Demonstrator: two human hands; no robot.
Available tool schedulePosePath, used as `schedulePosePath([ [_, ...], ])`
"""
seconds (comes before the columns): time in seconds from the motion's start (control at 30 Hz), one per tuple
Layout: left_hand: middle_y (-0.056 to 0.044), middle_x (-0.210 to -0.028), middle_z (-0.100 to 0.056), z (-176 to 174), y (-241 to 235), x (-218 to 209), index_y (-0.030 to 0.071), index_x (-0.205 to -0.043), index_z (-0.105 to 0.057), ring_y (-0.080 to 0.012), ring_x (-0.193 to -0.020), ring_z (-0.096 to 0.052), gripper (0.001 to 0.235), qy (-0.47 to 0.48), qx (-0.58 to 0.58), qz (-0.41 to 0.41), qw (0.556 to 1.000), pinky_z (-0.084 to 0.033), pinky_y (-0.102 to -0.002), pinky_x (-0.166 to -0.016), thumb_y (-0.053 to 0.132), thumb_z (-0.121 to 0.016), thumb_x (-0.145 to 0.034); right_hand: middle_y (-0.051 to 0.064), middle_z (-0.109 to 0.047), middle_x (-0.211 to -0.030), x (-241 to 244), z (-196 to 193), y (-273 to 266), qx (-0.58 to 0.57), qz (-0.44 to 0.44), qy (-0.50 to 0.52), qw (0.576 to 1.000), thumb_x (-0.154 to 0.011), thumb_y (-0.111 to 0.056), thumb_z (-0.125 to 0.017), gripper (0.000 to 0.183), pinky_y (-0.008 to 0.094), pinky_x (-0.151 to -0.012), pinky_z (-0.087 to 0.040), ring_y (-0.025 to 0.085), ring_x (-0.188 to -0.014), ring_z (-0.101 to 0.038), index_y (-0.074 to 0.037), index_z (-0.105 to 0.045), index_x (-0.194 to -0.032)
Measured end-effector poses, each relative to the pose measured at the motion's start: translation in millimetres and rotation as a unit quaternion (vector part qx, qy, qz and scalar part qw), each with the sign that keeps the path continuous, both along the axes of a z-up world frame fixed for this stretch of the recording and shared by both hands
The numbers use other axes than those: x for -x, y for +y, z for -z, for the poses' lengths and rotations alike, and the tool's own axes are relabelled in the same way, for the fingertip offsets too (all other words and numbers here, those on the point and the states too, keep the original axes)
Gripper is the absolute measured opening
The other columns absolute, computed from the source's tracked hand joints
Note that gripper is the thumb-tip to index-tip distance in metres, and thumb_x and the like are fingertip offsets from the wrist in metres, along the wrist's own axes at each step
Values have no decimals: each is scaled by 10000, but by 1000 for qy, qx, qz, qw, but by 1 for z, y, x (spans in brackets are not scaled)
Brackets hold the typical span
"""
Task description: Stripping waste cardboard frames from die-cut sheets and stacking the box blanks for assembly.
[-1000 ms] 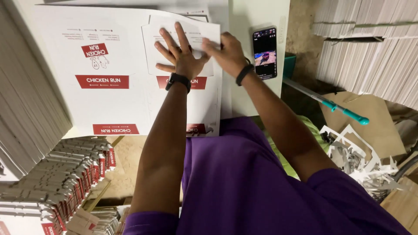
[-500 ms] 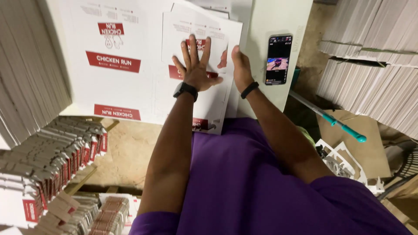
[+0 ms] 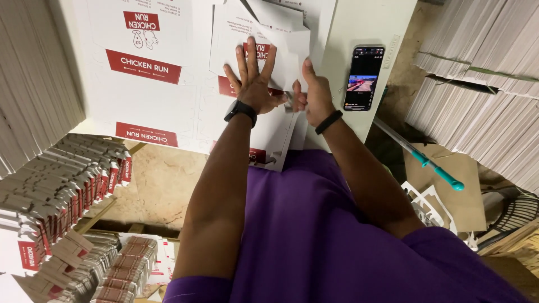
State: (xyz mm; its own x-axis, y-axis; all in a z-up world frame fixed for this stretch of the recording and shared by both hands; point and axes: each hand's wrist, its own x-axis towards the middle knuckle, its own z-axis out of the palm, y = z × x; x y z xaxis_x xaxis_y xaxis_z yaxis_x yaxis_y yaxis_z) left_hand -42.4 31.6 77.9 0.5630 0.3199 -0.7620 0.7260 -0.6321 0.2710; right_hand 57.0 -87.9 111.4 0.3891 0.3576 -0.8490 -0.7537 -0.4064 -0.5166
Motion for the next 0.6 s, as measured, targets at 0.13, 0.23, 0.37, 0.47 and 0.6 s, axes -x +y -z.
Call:
schedulePosePath([
  [0.13,-76,-1569,423,2,-2,-2,368,-1651,174,-352,-1474,367,1279,17,-22,6,1000,175,-727,-1169,631,-794,-859,-6,-384,-477,7,-47,1,24,-16,-20,999,-858,-714,-456,684,281,-410,-387,136,-363,-369,-74,-579,-652],
  [0.23,-72,-1577,422,-7,-4,-4,372,-1641,193,-351,-1474,374,1266,2,-15,-3,1000,186,-731,-1162,763,-726,-863,19,-454,-535,14,-55,8,-21,-16,-85,996,-853,-708,-434,703,286,-462,-450,157,-423,-461,-32,-627,-835],
  [0.37,-83,-1572,440,-4,-3,-1,373,-1626,220,-351,-1456,403,1187,-3,-6,-9,1000,190,-748,-1144,750,-637,-896,21,-509,-640,19,-52,19,-40,4,-140,989,-912,-545,-506,655,302,-566,-486,172,-467,-521,2,-596,-1259],
  [0.47,-83,-1588,420,10,-2,4,363,-1641,208,-368,-1463,388,1242,-41,-42,3,998,143,-761,-1163,403,-753,-855,14,-541,-662,22,-49,25,-61,-35,-207,976,-929,-583,-465,669,296,-597,-489,143,-490,-560,-39,-563,-1306],
  [0.6,-90,-1632,371,19,-7,19,358,-1642,173,-376,-1503,343,970,-76,-46,-3,996,156,-761,-1151,495,-552,-1014,13,-527,-647,34,-33,26,-56,0,-218,974,-938,-557,-507,633,285,-531,-460,146,-486,-531,-42,-571,-1302],
])
